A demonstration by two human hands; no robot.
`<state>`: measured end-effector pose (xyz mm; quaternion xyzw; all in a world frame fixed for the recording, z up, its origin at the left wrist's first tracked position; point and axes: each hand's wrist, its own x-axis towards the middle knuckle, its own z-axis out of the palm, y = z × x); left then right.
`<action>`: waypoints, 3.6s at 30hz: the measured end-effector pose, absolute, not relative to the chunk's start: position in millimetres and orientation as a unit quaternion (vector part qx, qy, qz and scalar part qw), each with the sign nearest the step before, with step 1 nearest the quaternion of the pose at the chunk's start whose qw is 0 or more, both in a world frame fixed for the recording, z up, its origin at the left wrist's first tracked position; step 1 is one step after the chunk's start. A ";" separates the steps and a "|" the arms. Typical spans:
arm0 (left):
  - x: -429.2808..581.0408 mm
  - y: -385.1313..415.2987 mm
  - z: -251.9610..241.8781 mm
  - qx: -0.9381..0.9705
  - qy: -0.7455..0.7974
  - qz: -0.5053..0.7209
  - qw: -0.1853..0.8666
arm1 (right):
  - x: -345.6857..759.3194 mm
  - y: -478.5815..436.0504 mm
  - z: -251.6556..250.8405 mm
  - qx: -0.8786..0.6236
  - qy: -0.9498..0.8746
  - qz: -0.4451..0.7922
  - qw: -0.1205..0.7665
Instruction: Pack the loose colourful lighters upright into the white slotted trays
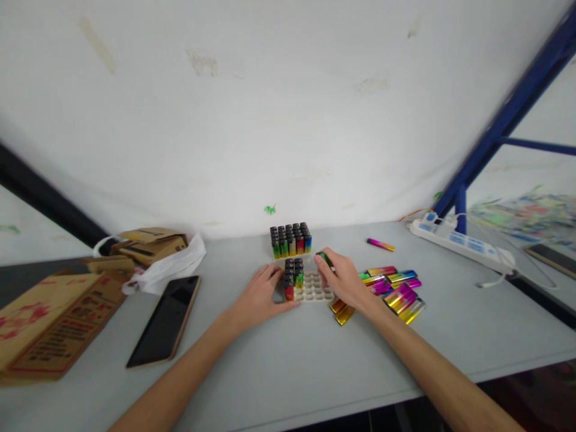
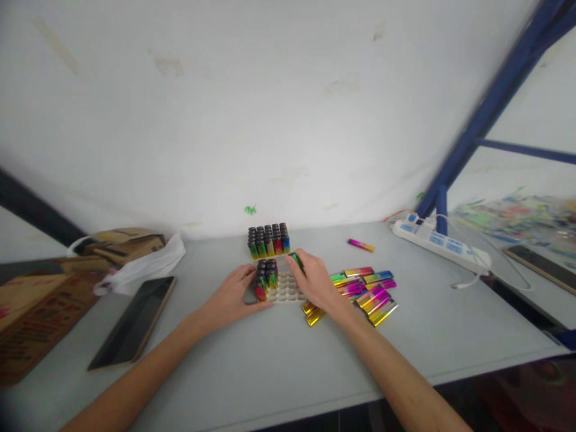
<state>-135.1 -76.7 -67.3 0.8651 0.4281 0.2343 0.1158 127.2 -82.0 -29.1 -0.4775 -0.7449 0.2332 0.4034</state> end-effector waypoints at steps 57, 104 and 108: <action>-134.5 -74.7 -69.0 0.862 0.426 0.248 0.118 | 189.2 -112.4 -8.7 -0.473 -0.789 0.225 0.321; -135.1 -74.8 -65.3 0.868 0.433 0.218 0.109 | 106.9 -77.5 -42.3 -0.498 -0.481 0.559 0.456; -135.8 -74.6 -66.7 0.866 0.431 0.228 0.109 | 108.7 -76.4 -44.7 -0.489 -0.495 0.560 0.451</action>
